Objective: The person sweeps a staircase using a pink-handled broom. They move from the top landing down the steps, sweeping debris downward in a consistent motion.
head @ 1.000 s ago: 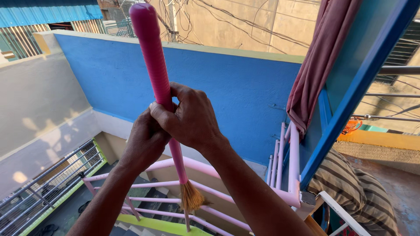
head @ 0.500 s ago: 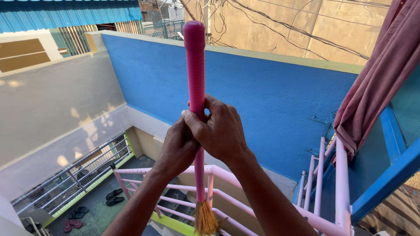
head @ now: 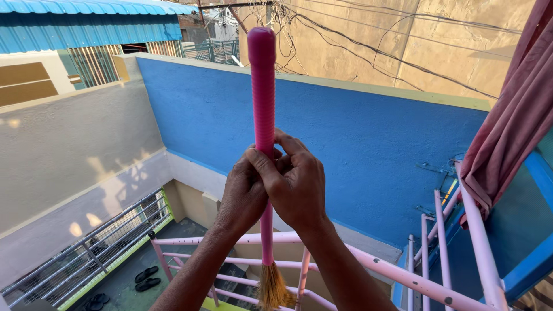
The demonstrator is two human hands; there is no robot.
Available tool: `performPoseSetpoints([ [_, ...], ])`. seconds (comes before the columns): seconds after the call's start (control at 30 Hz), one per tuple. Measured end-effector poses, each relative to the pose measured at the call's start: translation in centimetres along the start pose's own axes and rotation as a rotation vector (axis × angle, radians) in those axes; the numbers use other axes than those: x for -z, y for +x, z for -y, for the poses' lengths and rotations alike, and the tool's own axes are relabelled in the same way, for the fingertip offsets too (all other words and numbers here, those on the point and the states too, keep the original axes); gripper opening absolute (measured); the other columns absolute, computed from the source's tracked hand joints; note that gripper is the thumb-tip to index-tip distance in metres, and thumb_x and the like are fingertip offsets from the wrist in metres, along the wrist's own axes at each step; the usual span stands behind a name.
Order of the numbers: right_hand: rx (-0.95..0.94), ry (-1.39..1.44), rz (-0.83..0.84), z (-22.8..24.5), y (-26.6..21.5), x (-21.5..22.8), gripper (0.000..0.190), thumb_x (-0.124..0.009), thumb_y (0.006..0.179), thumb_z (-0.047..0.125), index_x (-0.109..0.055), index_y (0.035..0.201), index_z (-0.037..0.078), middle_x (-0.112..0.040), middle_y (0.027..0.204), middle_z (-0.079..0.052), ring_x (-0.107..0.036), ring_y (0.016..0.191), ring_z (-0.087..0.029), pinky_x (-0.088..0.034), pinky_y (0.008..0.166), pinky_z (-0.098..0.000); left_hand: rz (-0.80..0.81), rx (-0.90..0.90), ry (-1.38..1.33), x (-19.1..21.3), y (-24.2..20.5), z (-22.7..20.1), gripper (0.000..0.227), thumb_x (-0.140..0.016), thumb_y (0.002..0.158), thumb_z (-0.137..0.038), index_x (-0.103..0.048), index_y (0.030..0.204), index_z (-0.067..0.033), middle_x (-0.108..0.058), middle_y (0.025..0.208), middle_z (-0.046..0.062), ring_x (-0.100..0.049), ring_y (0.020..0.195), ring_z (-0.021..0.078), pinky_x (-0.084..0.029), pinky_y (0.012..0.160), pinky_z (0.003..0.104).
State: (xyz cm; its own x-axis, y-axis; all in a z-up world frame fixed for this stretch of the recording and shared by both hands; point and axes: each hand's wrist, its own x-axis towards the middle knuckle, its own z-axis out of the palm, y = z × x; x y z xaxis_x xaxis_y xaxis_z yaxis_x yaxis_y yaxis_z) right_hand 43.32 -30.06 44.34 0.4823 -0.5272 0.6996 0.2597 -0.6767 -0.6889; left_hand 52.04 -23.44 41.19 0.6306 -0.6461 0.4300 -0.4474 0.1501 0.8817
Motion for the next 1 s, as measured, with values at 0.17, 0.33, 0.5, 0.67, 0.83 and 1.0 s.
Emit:
performPoseSetpoints([
  [0.17,-0.093,-0.015,-0.076,-0.2,-0.7,-1.6,0.043,-0.077,0.088,0.025,-0.071,0.126,0.006,-0.074,0.089,-0.006,-0.068,0.066,-0.007,-0.059,0.06,-0.0231,0.032,-0.019,-0.04,1.1,0.3,0.3,0.02,-0.061,0.095,-0.02,-0.063,0.11,-0.0068,-0.071,0.094,0.006,-0.073,0.088,0.0147,-0.061,0.073,0.034],
  [0.33,-0.039,0.04,-0.063,-1.0,0.0,-2.9,0.039,-0.077,0.089,0.024,-0.073,0.124,0.005,-0.072,0.097,-0.006,-0.066,0.068,-0.007,-0.059,0.06,-0.0233,0.087,-0.064,-0.068,2.7,1.4,1.5,0.019,-0.056,0.096,-0.012,-0.063,0.112,-0.0058,-0.07,0.095,0.007,-0.07,0.09,0.0148,-0.059,0.077,0.033],
  [0.5,-0.035,-0.039,-0.041,-2.0,0.8,-4.6,0.038,-0.077,0.089,0.025,-0.075,0.123,0.007,-0.073,0.094,-0.006,-0.063,0.064,-0.007,-0.056,0.057,-0.0236,0.107,0.003,-0.117,3.8,2.8,3.4,0.018,-0.057,0.096,-0.012,-0.063,0.112,-0.0054,-0.07,0.092,0.005,-0.068,0.087,0.0129,-0.059,0.076,0.033],
  [0.67,-0.037,-0.077,-0.021,-3.5,1.2,-5.8,0.035,-0.076,0.09,0.025,-0.075,0.119,0.006,-0.075,0.098,-0.006,-0.067,0.073,-0.01,-0.059,0.067,-0.0275,0.084,0.071,-0.095,4.0,3.8,5.0,0.016,-0.056,0.099,-0.01,-0.065,0.11,-0.0022,-0.069,0.09,0.011,-0.066,0.083,0.0153,-0.056,0.071,0.033],
  [0.83,-0.017,-0.023,-0.033,-5.2,1.1,-5.9,0.035,-0.071,0.093,0.023,-0.073,0.12,0.002,-0.073,0.112,-0.011,-0.072,0.089,-0.017,-0.062,0.082,-0.0307,0.071,0.1,-0.286,2.8,4.5,6.2,0.019,-0.054,0.097,-0.007,-0.064,0.113,-0.0039,-0.07,0.094,0.008,-0.071,0.088,0.0147,-0.062,0.077,0.033],
  [1.0,-0.003,-0.017,-0.069,-6.2,0.8,-5.7,0.049,-0.066,0.092,0.018,-0.061,0.137,-0.003,-0.068,0.124,-0.016,-0.073,0.104,-0.021,-0.061,0.09,-0.0317,0.089,0.123,-0.472,1.5,5.4,7.4,0.024,-0.056,0.094,-0.003,-0.061,0.118,-0.0008,-0.071,0.1,0.009,-0.073,0.095,0.0168,-0.063,0.088,0.034],
])
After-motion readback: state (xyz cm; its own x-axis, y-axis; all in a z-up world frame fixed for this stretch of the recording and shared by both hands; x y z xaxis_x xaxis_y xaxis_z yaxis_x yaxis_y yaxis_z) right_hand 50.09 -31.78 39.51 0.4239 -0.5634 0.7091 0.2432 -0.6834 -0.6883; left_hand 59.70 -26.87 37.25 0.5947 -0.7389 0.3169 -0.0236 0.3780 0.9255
